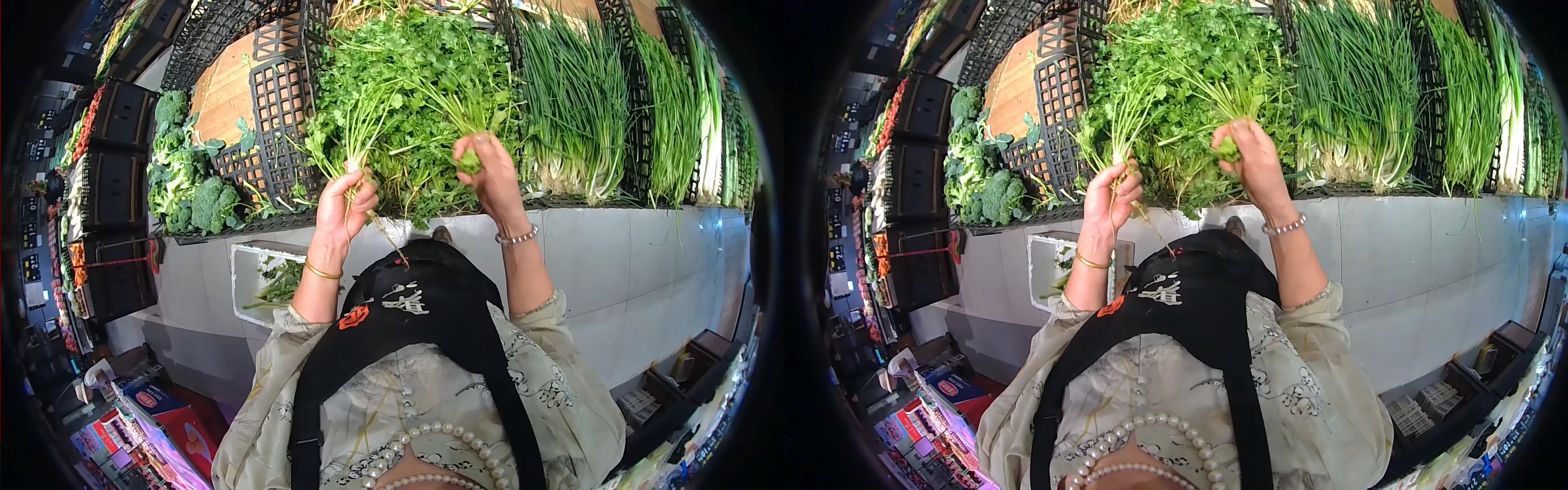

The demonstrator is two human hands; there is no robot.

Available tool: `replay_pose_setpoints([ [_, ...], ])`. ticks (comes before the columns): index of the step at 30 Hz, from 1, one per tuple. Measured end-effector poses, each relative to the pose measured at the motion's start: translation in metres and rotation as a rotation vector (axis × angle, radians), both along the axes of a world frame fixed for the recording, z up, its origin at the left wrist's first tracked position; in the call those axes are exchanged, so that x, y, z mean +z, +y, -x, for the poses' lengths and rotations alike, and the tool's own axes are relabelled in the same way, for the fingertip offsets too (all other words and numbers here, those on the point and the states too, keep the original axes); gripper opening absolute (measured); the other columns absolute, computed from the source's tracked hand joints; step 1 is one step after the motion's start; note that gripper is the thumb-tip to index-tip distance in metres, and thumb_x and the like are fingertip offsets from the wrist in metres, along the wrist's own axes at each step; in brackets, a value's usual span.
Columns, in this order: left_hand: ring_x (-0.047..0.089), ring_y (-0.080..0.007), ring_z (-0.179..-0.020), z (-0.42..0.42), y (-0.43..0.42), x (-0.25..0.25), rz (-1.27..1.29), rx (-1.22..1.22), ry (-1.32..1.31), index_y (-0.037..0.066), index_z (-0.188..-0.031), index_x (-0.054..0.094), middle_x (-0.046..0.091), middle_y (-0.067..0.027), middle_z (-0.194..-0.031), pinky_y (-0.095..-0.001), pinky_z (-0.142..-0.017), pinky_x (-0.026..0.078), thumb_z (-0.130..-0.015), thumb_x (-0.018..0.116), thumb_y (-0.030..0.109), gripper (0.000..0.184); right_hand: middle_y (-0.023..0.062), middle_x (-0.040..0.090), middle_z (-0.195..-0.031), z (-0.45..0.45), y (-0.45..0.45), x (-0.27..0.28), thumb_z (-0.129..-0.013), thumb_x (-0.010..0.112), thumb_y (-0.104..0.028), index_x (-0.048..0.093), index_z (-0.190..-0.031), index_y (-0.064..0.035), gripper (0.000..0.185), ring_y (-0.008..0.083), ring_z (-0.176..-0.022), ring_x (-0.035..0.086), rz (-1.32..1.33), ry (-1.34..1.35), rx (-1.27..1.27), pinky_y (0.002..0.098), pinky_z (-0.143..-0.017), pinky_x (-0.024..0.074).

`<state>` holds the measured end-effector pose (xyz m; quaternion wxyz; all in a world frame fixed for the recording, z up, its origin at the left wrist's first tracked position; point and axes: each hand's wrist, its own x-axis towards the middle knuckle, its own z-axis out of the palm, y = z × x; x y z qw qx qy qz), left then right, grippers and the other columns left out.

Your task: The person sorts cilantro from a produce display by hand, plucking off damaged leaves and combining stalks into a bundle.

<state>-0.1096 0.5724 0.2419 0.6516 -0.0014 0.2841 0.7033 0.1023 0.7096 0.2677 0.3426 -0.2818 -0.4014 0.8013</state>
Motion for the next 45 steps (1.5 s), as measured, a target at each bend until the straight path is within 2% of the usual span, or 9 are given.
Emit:
replay_pose_setpoints([
  [4, 0.05, -0.0141, -0.06, -0.013, -0.01, 0.005, 0.022, -0.061, 0.046, 0.005, -0.106, 0.056, 0.054, -0.0042, -0.076, -0.0239, -0.049, 0.038, -0.093, 0.054, 0.011, 0.014, -0.0038, 0.054, -0.083, 0.029, -0.001, 0.001, -0.095, 0.057, -0.024, 0.054, -0.1, -0.012, 0.014, 0.0038, -0.069, 0.047, -0.109, -0.219, 0.023, 0.018, -0.055, 0.036],
  [10, 0.063, -0.0252, -0.074, -0.033, -0.03, -0.005, 0.131, -0.027, 0.031, 0.005, -0.1, 0.056, 0.06, -0.0079, -0.082, -0.0364, -0.064, 0.053, -0.088, 0.058, 0.001, 0.013, -0.0046, 0.054, -0.071, 0.071, -0.007, -0.02, -0.088, 0.067, -0.026, 0.059, -0.088, -0.0059, 0.022, 0.0033, -0.061, 0.045, -0.218, -0.369, 0.099, 0.0215, -0.053, 0.0377],
  [20, 0.065, -0.0231, -0.079, -0.036, -0.031, 0.003, 0.23, -0.076, 0.193, 0.003, -0.104, 0.055, 0.062, -0.0094, -0.089, -0.0381, -0.07, 0.058, -0.088, 0.059, 0.001, 0.016, -0.0065, 0.053, -0.077, 0.076, -0.022, -0.031, -0.091, 0.063, -0.019, 0.059, -0.09, -0.0063, 0.014, 0.0003, -0.065, 0.045, -0.218, -0.255, 0.235, 0.0167, -0.055, 0.0382],
  [27, 0.061, -0.0218, -0.074, -0.025, -0.013, -0.004, 0.162, 0.027, -0.009, 0.002, -0.107, 0.055, 0.061, -0.0101, -0.093, -0.0393, -0.072, 0.054, -0.096, 0.052, 0.015, 0.017, 0.0084, 0.056, -0.082, 0.043, -0.035, 0.002, -0.092, 0.057, -0.016, 0.058, -0.088, 0.0003, 0.017, 0.0174, -0.077, 0.055, -0.731, -0.33, 0.278, 0.0308, -0.069, 0.0439],
  [31, 0.057, -0.0277, -0.093, -0.015, -0.002, -0.015, 0.187, 0.132, -0.008, 0.007, -0.106, 0.054, 0.058, -0.0137, -0.096, -0.043, -0.083, 0.05, -0.098, 0.048, 0.017, 0.014, 0.0108, 0.053, -0.08, 0.025, -0.04, 0.0, -0.092, 0.056, -0.015, 0.057, -0.092, 0.0003, 0.015, 0.0224, -0.073, 0.053, -0.842, -0.306, 0.231, 0.0328, -0.068, 0.0441],
  [33, 0.053, -0.0241, -0.081, -0.012, 0.007, -0.019, 0.208, 0.253, -0.156, 0.004, -0.104, 0.051, 0.053, -0.0127, -0.087, -0.0408, -0.079, 0.049, -0.098, 0.048, 0.016, 0.013, 0.0075, 0.056, -0.081, 0.012, -0.047, -0.004, -0.096, 0.052, -0.015, 0.055, -0.095, -0.0006, 0.015, 0.016, -0.068, 0.051, -0.561, -0.145, 0.217, 0.0294, -0.063, 0.0445],
  [36, 0.046, -0.0185, -0.07, -0.001, 0.008, -0.023, 0.16, 0.284, -0.247, 0.002, -0.099, 0.051, 0.047, -0.0088, -0.082, -0.0357, -0.068, 0.047, -0.098, 0.049, 0.015, 0.013, 0.0048, 0.055, -0.081, -0.009, -0.039, 0.002, -0.098, 0.049, -0.015, 0.052, -0.098, -0.0023, 0.013, 0.0104, -0.066, 0.049, -0.516, 0.008, -0.023, 0.0239, -0.059, 0.043],
  [39, 0.044, -0.0161, -0.068, -0.006, 0.007, 0.001, 0.107, 0.172, -0.149, 0.003, -0.096, 0.052, 0.048, -0.0073, -0.082, -0.0309, -0.063, 0.043, -0.096, 0.052, 0.016, 0.012, 0.0035, 0.054, -0.081, -0.031, -0.01, 0.017, -0.097, 0.048, -0.013, 0.049, -0.102, -0.0032, 0.011, 0.0081, -0.066, 0.047, -0.275, -0.09, -0.209, 0.0199, -0.058, 0.0403],
  [45, 0.041, -0.0077, -0.059, 0.01, -0.014, 0.038, -0.164, 0.0, -0.019, 0.0, -0.106, 0.053, 0.05, -0.0062, -0.085, -0.0219, -0.052, 0.039, -0.094, 0.05, 0.006, 0.014, -0.0016, 0.051, -0.072, -0.025, 0.03, -0.01, -0.088, 0.058, -0.009, 0.053, -0.095, -0.0021, 0.011, 0.0066, -0.061, 0.046, -0.552, -0.507, -0.276, 0.0225, -0.053, 0.0398],
])
